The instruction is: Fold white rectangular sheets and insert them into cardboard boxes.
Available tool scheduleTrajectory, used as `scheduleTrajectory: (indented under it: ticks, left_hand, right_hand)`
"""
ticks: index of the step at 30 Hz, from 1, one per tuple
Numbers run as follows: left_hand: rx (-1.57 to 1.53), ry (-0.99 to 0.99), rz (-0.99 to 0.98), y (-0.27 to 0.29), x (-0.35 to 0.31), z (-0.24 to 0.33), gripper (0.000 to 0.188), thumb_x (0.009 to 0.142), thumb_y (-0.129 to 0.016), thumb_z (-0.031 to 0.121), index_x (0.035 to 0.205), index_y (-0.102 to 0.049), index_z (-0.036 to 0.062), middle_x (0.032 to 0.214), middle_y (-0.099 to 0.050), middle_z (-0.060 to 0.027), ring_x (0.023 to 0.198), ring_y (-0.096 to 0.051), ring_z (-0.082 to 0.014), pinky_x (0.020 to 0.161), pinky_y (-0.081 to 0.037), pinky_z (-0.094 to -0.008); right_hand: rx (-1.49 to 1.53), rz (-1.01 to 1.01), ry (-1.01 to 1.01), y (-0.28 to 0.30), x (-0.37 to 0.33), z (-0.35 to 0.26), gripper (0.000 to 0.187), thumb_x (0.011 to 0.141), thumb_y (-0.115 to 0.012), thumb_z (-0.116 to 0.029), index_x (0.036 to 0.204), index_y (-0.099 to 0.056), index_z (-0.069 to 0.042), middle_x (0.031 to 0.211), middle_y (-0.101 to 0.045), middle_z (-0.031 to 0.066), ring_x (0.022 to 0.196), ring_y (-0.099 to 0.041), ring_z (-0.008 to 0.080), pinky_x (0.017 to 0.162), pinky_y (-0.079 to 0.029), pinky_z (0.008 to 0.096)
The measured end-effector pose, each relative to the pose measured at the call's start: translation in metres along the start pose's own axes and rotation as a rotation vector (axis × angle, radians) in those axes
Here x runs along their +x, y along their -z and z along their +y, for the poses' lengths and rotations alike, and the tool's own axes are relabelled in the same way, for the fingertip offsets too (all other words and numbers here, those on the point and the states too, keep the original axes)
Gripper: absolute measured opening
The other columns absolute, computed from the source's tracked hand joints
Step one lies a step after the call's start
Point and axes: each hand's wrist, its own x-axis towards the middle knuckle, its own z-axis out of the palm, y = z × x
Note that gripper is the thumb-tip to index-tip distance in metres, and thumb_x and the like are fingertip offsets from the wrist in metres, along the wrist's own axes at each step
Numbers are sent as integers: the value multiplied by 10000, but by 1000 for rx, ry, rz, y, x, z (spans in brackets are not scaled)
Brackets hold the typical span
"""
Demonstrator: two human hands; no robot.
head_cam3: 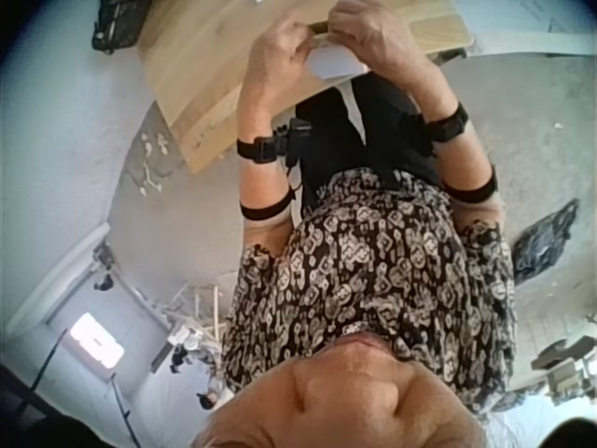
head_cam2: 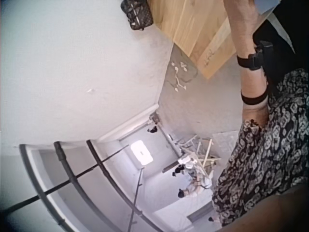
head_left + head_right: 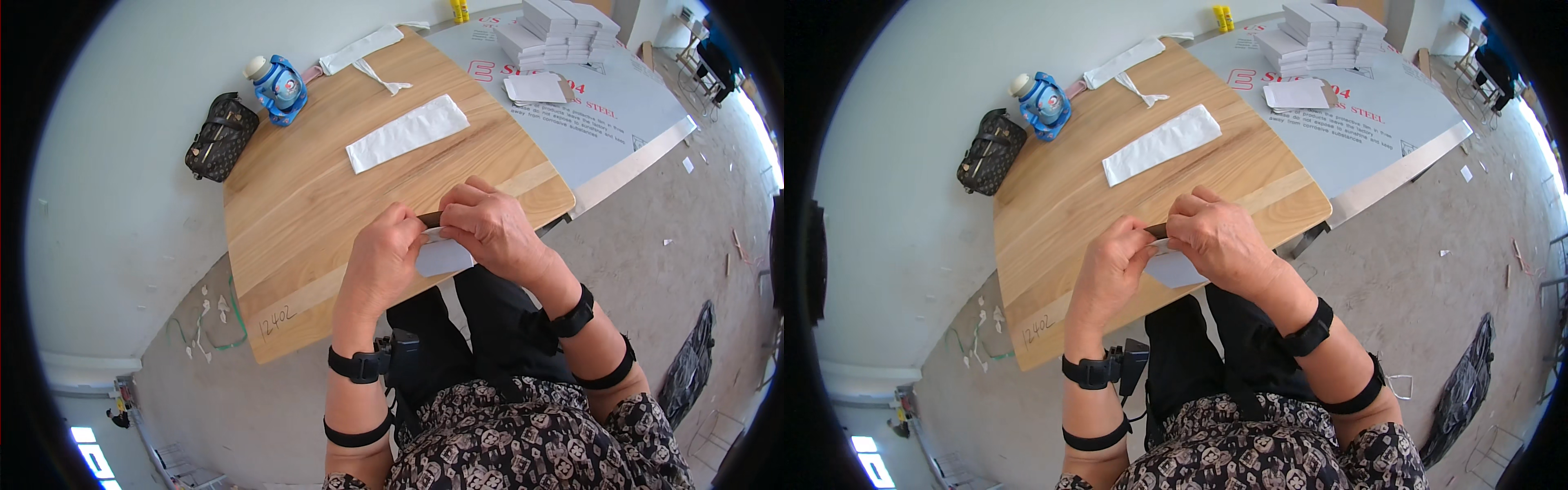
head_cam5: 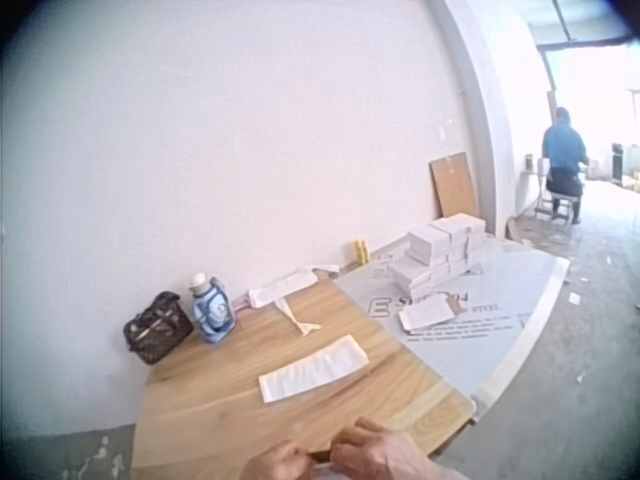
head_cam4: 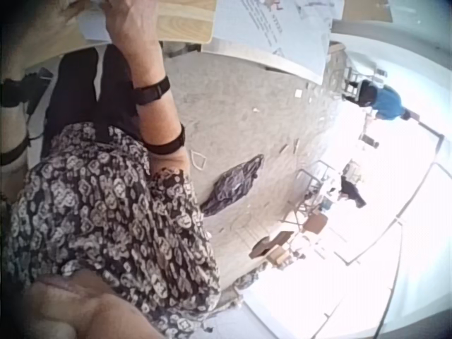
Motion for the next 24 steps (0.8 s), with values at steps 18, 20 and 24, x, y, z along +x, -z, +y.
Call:
scheduleTrajectory:
  ticks: [18,20,24]
  left_hand:
    - [123,-52,-118,-14,6,-1,18,748,-668,17,756,-652,22,728,-559,-141,698,-592,-338,616,-475,-418]
    - [117,-53,-141,-13,6,0,60,752,-675,6,811,-669,16,750,-569,-146,695,-588,-346,619,-467,-415]
    - [190,-65,-97,-15,1,3,71,765,-658,-9,830,-679,9,773,-577,-160,718,-598,-358,625,-477,-426]
  right_hand:
    - [-300,-190,-41,14,9,4,68,651,-643,-48,597,-606,-66,707,-564,59,787,-545,272,636,-481,378]
    - [-223,-201,-30,17,8,8,101,661,-696,-57,631,-604,-28,693,-529,80,772,-545,276,624,-460,398]
    - [-209,-155,12,19,4,8,117,675,-706,-78,640,-605,-32,689,-526,83,752,-557,278,612,-459,397]
